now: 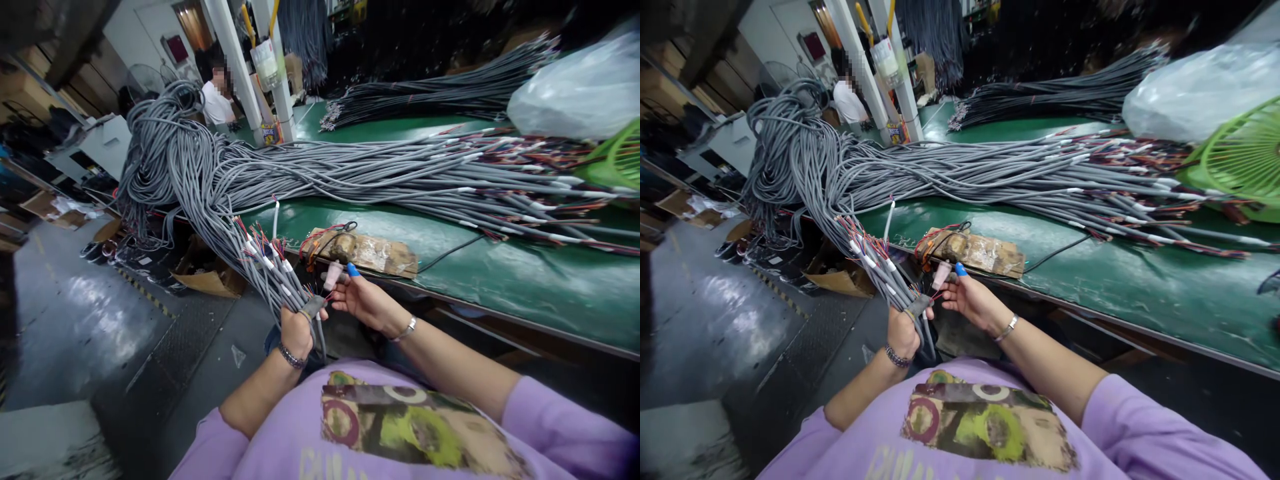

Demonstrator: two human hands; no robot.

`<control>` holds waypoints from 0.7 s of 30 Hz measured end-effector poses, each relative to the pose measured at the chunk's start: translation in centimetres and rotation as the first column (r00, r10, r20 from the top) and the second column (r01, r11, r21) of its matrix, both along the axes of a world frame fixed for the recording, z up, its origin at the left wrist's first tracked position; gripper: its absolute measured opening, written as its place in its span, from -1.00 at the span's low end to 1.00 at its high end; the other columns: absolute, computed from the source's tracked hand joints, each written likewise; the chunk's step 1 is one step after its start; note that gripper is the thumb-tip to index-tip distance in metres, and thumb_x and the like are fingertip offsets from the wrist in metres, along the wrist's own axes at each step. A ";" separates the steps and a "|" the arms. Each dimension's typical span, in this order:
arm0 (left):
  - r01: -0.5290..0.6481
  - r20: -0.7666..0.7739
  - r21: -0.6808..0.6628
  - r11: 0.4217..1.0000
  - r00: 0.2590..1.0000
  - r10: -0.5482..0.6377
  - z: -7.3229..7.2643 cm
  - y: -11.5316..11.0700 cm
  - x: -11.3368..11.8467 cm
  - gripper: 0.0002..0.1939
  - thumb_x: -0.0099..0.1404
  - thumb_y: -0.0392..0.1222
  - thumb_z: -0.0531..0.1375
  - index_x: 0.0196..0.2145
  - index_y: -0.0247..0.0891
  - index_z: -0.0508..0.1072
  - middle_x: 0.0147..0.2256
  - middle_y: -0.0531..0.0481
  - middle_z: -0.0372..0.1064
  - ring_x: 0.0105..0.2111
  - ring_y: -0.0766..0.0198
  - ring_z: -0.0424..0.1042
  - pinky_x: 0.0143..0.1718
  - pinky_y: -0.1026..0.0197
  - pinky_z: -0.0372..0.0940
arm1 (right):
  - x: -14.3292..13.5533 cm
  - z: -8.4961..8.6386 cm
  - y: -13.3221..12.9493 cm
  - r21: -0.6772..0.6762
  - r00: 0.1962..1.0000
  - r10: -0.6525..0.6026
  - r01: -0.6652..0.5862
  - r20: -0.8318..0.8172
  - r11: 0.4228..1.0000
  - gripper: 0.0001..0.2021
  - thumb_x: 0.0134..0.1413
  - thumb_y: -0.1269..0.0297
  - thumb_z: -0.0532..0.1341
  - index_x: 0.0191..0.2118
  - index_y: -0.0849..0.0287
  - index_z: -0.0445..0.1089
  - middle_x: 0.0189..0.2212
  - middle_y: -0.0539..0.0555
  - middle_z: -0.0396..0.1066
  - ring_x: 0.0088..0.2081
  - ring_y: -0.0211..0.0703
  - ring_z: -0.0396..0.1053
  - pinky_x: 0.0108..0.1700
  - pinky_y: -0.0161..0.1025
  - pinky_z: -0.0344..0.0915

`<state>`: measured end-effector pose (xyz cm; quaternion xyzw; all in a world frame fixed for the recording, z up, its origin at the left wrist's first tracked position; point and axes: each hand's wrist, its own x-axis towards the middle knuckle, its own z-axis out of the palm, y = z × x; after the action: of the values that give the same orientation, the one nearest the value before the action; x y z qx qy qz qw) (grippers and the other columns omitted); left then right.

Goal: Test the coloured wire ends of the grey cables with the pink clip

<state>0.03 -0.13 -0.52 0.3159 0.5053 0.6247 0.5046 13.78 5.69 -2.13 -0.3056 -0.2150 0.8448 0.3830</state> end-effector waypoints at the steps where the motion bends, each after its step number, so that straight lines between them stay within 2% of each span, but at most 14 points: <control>1: 0.004 -0.003 0.002 1.000 1.000 -0.004 0.0 0.1 0.1 -0.85 0.01 -0.25 0.28 -0.61 -0.30 0.39 -0.71 0.08 0.32 -0.67 0.38 0.30 -0.57 0.33 0.17 | -0.2 0.3 0.3 0.030 1.000 0.017 -0.017 -0.006 0.999 -0.67 0.07 -0.04 0.21 -0.34 0.17 0.41 -0.43 0.04 0.43 -0.47 -0.30 0.34 -0.39 -0.32 0.34; 5: 0.008 0.010 -0.003 1.000 1.000 -0.008 -0.3 0.4 0.3 -0.82 0.01 -0.22 0.29 -0.63 -0.31 0.38 -0.70 0.07 0.32 -0.68 0.38 0.31 -0.58 0.32 0.18 | -0.9 0.8 0.5 0.148 1.000 -0.007 0.004 0.020 0.989 -0.69 -0.04 0.02 0.32 -0.39 0.20 0.41 -0.51 0.00 0.39 -0.51 -0.33 0.29 -0.43 -0.35 0.30; 10: 0.008 0.019 -0.016 1.000 1.000 -0.008 -0.3 0.4 0.3 -0.85 0.01 -0.23 0.29 -0.60 -0.30 0.40 -0.70 0.07 0.33 -0.69 0.37 0.30 -0.60 0.32 0.17 | -1.1 0.3 0.3 0.092 0.995 -0.103 0.101 0.018 0.991 -0.61 -0.04 -0.10 0.27 -0.44 0.20 0.42 -0.54 0.00 0.38 -0.52 -0.33 0.29 -0.43 -0.33 0.31; 15: 0.004 0.008 -0.024 1.000 1.000 -0.004 -0.1 0.4 0.4 -0.84 0.00 -0.24 0.29 -0.62 -0.30 0.38 -0.71 0.07 0.32 -0.67 0.36 0.31 -0.57 0.31 0.18 | -1.1 0.3 0.1 0.166 0.996 -0.093 0.090 0.014 0.982 -0.60 -0.09 -0.09 0.31 -0.45 0.22 0.44 -0.55 -0.01 0.37 -0.50 -0.33 0.30 -0.43 -0.35 0.30; 21: 0.010 0.007 -0.019 1.000 1.000 -0.010 -0.2 0.5 0.5 -0.84 0.00 -0.22 0.29 -0.58 -0.29 0.38 -0.71 0.08 0.33 -0.68 0.37 0.29 -0.57 0.31 0.17 | -1.2 0.6 0.1 0.061 0.993 -0.105 0.108 -0.045 0.992 -0.68 -0.06 0.01 0.33 -0.36 0.20 0.49 -0.54 -0.03 0.39 -0.49 -0.33 0.31 -0.40 -0.34 0.30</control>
<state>0.49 0.33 -0.67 0.3115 0.5080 0.6184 0.5123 12.57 5.78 -1.54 -0.2868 -0.2169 0.8220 0.4415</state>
